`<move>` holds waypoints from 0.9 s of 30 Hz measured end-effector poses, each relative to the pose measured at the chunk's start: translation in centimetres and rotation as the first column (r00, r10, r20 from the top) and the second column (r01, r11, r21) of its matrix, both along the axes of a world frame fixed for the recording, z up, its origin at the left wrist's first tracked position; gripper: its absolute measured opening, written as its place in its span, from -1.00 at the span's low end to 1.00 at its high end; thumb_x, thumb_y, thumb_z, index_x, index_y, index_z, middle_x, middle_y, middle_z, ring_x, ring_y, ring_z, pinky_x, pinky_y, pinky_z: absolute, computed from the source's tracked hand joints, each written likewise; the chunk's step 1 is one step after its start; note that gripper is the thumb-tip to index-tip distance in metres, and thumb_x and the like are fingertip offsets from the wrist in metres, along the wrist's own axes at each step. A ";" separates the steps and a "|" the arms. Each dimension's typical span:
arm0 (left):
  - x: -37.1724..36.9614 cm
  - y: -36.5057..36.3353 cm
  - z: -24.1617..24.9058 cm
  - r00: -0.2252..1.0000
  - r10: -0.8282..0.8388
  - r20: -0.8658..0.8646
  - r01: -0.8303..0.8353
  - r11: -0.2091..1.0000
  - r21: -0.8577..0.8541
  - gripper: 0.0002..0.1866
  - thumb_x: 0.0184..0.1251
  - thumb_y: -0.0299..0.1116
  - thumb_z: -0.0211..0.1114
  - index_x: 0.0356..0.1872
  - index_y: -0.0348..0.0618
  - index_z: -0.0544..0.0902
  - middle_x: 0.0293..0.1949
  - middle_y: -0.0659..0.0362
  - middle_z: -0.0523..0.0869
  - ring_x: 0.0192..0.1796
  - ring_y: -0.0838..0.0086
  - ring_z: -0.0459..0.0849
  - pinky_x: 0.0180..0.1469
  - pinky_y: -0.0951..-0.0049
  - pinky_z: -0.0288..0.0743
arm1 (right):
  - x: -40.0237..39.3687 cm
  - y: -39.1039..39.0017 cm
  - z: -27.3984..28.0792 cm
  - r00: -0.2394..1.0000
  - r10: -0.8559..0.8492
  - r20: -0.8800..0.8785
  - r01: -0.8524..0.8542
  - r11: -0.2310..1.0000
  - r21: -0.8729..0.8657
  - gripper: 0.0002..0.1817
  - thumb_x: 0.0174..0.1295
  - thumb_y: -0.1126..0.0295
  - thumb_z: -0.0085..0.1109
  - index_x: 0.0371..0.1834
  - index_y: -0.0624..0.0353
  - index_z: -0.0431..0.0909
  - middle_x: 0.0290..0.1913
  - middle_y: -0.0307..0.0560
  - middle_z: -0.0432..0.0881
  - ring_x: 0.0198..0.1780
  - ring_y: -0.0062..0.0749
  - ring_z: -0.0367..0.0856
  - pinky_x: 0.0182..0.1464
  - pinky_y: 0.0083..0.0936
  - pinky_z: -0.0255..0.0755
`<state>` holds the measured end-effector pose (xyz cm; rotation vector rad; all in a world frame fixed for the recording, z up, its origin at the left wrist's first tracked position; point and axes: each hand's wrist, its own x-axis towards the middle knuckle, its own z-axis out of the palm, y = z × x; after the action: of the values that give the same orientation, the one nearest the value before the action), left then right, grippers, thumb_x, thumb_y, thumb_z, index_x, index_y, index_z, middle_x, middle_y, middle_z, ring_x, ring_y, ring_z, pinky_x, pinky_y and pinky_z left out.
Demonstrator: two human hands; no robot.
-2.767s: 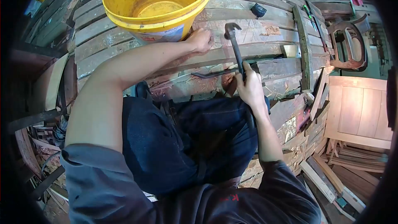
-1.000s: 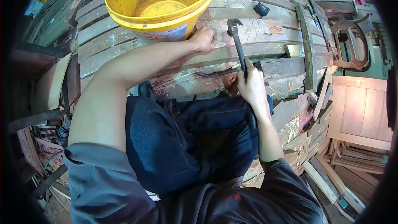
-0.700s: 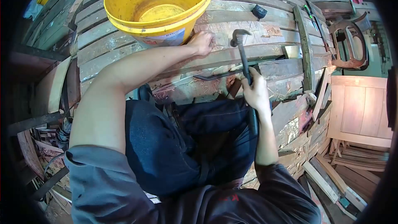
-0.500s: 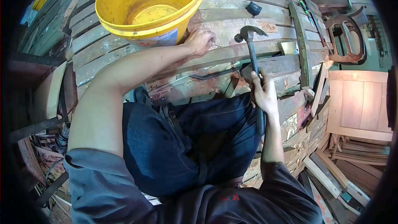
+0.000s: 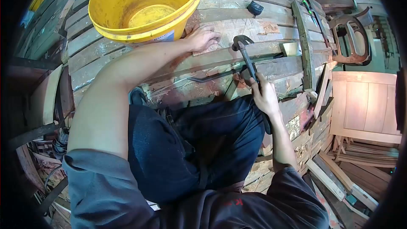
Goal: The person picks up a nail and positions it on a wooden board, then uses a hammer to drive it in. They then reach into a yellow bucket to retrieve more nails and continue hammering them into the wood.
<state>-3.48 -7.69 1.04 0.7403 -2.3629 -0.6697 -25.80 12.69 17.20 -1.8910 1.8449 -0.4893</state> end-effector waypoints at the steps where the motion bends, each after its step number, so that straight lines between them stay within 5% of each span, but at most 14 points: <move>1: 0.0 0.0 -0.1 1.000 0.007 -0.001 -0.007 1.000 0.013 -0.88 0.34 -0.34 0.30 -0.15 -0.06 0.63 -0.30 0.06 0.59 -0.06 0.10 0.60 -0.01 0.11 0.45 | 0.2 -0.1 0.0 1.000 0.007 -0.003 -0.007 1.000 -0.008 -0.78 0.44 0.40 0.07 -0.02 0.34 0.53 -0.57 0.26 0.49 -0.53 0.07 0.60 -0.44 -0.21 0.36; 6: -0.3 -1.1 -0.2 1.000 -0.020 0.007 0.017 0.975 0.220 -0.87 0.27 -0.35 0.37 -0.20 -0.05 0.65 -0.32 0.08 0.63 -0.12 0.19 0.63 -0.06 0.17 0.48 | 0.3 -0.5 -1.1 1.000 -0.003 0.011 0.002 0.994 0.108 -0.74 0.46 0.36 0.05 0.05 0.33 0.52 -0.55 0.30 0.50 -0.44 0.21 0.61 -0.37 -0.15 0.39; 9: -0.5 -1.5 0.2 0.998 -0.011 0.060 -0.010 0.940 0.340 -0.86 0.21 -0.35 0.42 -0.24 -0.07 0.67 -0.35 0.09 0.65 -0.21 0.27 0.66 -0.15 0.22 0.51 | 0.1 -1.1 -2.3 0.987 0.101 -0.123 -0.092 0.993 0.073 -0.73 0.46 0.35 0.05 0.07 0.32 0.51 -0.54 0.33 0.52 -0.38 0.26 0.63 -0.33 -0.10 0.41; 12: -0.6 -1.7 0.6 0.995 -0.004 0.103 -0.040 0.905 0.424 -0.85 0.19 -0.36 0.44 -0.24 -0.08 0.69 -0.39 0.11 0.66 -0.28 0.32 0.66 -0.23 0.26 0.52 | 0.4 -1.1 -1.8 0.999 0.051 -0.021 -0.049 0.997 0.065 -0.77 0.46 0.36 0.07 0.01 0.31 0.51 -0.52 0.37 0.53 -0.34 0.33 0.61 -0.33 -0.07 0.40; 27: -0.4 -1.1 0.9 0.994 0.040 0.106 -0.064 0.971 0.229 -0.81 0.14 -0.28 0.45 -0.23 -0.03 0.72 -0.36 0.11 0.69 -0.23 0.25 0.70 -0.23 0.23 0.53 | 2.8 0.3 -1.6 0.997 -0.013 -0.076 0.019 0.997 0.078 -0.72 0.47 0.30 0.02 0.02 0.33 0.47 -0.50 0.44 0.56 -0.29 0.40 0.62 -0.23 0.11 0.46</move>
<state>-3.88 -8.80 1.99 0.9535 -2.3709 -0.9162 -22.99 13.04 15.64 -1.8678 1.9000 -0.3488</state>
